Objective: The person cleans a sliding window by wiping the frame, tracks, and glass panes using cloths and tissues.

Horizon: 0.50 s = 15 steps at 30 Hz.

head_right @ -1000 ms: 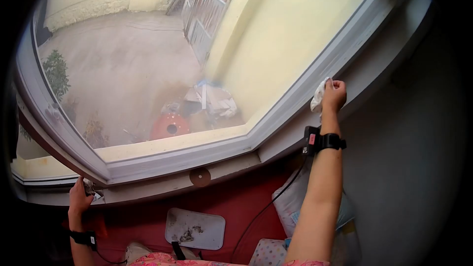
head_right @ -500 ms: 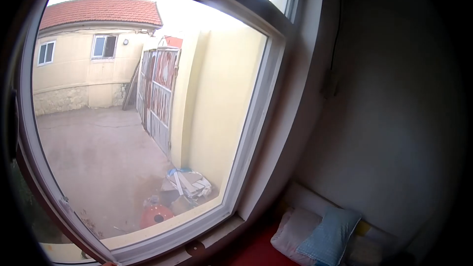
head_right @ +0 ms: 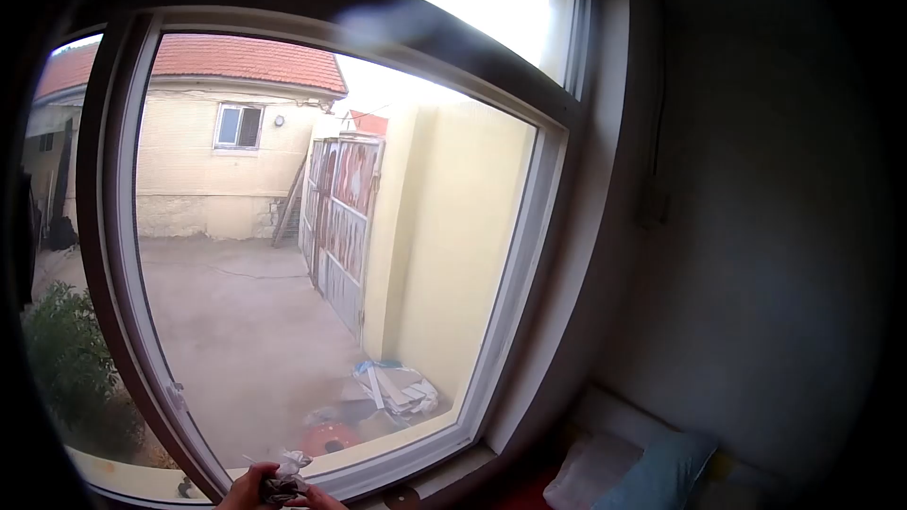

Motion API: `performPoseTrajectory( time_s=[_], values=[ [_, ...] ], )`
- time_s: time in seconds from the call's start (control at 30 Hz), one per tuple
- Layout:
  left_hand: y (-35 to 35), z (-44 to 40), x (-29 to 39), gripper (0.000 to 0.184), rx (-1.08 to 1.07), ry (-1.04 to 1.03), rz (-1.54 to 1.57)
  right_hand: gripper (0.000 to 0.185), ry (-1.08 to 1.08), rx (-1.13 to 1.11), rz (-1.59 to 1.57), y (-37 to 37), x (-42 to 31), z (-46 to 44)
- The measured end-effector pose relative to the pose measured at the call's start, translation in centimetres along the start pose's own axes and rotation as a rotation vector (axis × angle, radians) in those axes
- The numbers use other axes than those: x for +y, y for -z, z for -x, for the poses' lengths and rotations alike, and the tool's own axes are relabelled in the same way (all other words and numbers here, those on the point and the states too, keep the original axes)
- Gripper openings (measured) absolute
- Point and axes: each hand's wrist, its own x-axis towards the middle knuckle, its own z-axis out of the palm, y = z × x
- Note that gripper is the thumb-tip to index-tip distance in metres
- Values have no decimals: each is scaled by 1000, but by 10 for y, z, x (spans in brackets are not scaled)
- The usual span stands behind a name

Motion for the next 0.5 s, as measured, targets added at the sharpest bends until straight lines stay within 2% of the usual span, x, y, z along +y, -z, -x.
performPoseTrajectory(
  time_s=[0.03, 0.13, 0.3, 0.37, 0.4, 0.43, 0.5],
  values=[
    [1, 5, 0, 53, 14, 10, 5, 39, 54, -118, -91, -5, 1, -3],
    [-1, 14, -3, 74, 27, -108, -251, 36, -27, -127, -84, -4, 17, 0],
    [-4, 25, -19, 81, 129, -198, -318, 35, -96, -148, -33, -10, 18, -6],
    [-3, 25, -22, 85, 53, -187, -196, 34, -123, -148, -20, -9, 20, -9],
    [-2, 25, -15, 85, 69, -307, -266, 34, -128, -150, -10, -9, 19, -11],
    [-1, 24, -15, 85, 90, -307, -269, 34, -135, -151, -2, -8, 18, -12],
    [2, 24, -15, 86, 2, -307, -282, 33, -150, -146, 17, -6, 16, -14]
  ],
)
